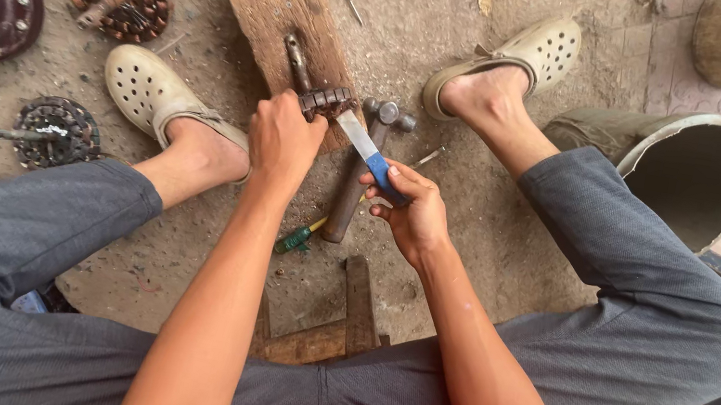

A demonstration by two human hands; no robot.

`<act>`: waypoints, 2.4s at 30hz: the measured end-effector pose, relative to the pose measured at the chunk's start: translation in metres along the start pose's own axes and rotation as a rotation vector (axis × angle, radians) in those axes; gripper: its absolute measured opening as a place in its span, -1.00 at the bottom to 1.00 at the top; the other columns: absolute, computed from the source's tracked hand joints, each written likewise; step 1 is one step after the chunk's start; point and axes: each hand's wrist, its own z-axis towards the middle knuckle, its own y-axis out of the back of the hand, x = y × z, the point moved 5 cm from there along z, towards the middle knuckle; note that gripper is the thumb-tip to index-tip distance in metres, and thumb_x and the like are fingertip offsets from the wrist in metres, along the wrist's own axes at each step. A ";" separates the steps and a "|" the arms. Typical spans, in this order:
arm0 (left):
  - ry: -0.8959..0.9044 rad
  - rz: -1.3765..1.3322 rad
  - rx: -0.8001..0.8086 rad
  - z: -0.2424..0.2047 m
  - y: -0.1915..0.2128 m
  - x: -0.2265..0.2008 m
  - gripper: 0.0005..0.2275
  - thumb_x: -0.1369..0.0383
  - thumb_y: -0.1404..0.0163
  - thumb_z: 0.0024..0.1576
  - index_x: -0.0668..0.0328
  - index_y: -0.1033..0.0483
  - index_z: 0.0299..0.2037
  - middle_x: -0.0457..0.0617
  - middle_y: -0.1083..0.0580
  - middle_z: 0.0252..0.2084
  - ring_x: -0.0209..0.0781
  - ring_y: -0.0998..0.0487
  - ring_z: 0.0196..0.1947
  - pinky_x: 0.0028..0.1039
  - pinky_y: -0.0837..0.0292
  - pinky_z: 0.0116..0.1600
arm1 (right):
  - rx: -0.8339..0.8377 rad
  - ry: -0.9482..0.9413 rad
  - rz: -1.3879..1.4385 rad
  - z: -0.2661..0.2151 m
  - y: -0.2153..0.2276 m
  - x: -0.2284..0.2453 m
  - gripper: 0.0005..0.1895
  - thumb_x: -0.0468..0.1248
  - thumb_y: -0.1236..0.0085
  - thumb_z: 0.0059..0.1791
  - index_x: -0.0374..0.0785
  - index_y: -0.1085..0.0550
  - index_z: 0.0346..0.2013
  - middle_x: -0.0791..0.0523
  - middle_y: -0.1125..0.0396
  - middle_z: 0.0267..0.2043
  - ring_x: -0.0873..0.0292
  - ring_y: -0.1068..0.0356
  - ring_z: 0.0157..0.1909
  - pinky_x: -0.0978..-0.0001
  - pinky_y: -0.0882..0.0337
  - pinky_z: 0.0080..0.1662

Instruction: The person sits on the floor and uses a hammer and chisel to work on a small mechanical part placed on a wooden block. They repeatedly strike the part with the hammer while holding it steady with their other hand.

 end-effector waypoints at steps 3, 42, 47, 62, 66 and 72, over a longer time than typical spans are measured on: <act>-0.080 0.003 -0.001 0.000 -0.006 0.007 -0.73 0.31 -0.18 0.07 0.47 -0.55 -0.24 0.42 -0.56 -0.20 0.37 -0.60 -0.14 -0.05 -0.53 0.01 | -0.008 0.014 -0.065 0.001 -0.002 0.001 -0.62 -0.28 0.07 0.11 -0.39 -0.43 0.18 0.03 -0.50 -0.11 0.25 -0.40 -0.22 0.33 -0.39 -0.20; -0.288 -0.152 0.146 0.007 0.008 0.038 -0.50 0.28 -0.24 0.08 0.43 -0.48 0.17 0.49 -0.53 -0.18 0.37 -0.59 -0.11 -0.05 -0.52 -0.01 | -0.123 1.019 -1.510 -0.025 -0.080 0.032 -0.68 -0.36 -0.20 -0.01 -0.19 -0.54 0.06 -0.04 -0.45 0.03 -0.15 -0.53 -0.19 0.11 -0.54 -0.17; -0.247 -0.184 0.126 0.004 0.006 0.042 -0.51 0.29 -0.25 0.05 0.38 -0.50 0.16 0.47 -0.53 -0.18 0.38 -0.58 -0.12 -0.03 -0.51 -0.02 | -0.109 1.014 -1.569 -0.027 -0.095 0.033 -0.69 -0.35 -0.20 0.00 -0.20 -0.53 0.05 -0.04 -0.44 -0.01 -0.17 -0.51 -0.26 0.08 -0.53 -0.23; -0.337 -0.032 0.290 0.006 0.026 0.026 -0.27 0.26 -0.42 -0.23 0.35 -0.42 0.18 0.36 -0.55 -0.09 0.28 -0.56 0.01 -0.07 -0.50 0.06 | 0.282 0.998 -2.019 0.018 -0.129 0.069 -0.86 -0.44 -0.04 -0.07 -0.31 -0.37 -0.22 -0.04 -0.40 -0.29 -0.12 -0.50 -0.38 0.07 -0.47 -0.37; -0.527 0.025 0.213 0.010 0.029 0.019 -0.24 0.23 -0.34 -0.21 0.34 -0.37 0.25 0.39 -0.51 -0.07 0.34 -0.55 -0.06 -0.02 -0.48 -0.03 | 0.362 0.956 -2.052 0.015 -0.133 0.055 -0.87 -0.35 0.00 0.02 -0.34 -0.32 -0.17 -0.07 -0.39 -0.31 -0.11 -0.50 -0.40 0.08 -0.48 -0.39; -0.725 0.320 0.311 0.034 -0.008 0.011 -0.81 0.42 0.14 0.25 0.23 -0.53 -0.07 0.22 -0.58 -0.14 0.17 -0.61 -0.07 -0.11 -0.52 0.04 | 0.329 1.000 -2.100 0.007 -0.160 0.066 -0.77 -0.37 0.14 0.09 -0.45 -0.26 0.01 -0.11 -0.37 -0.20 -0.07 -0.49 -0.41 0.14 -0.49 -0.39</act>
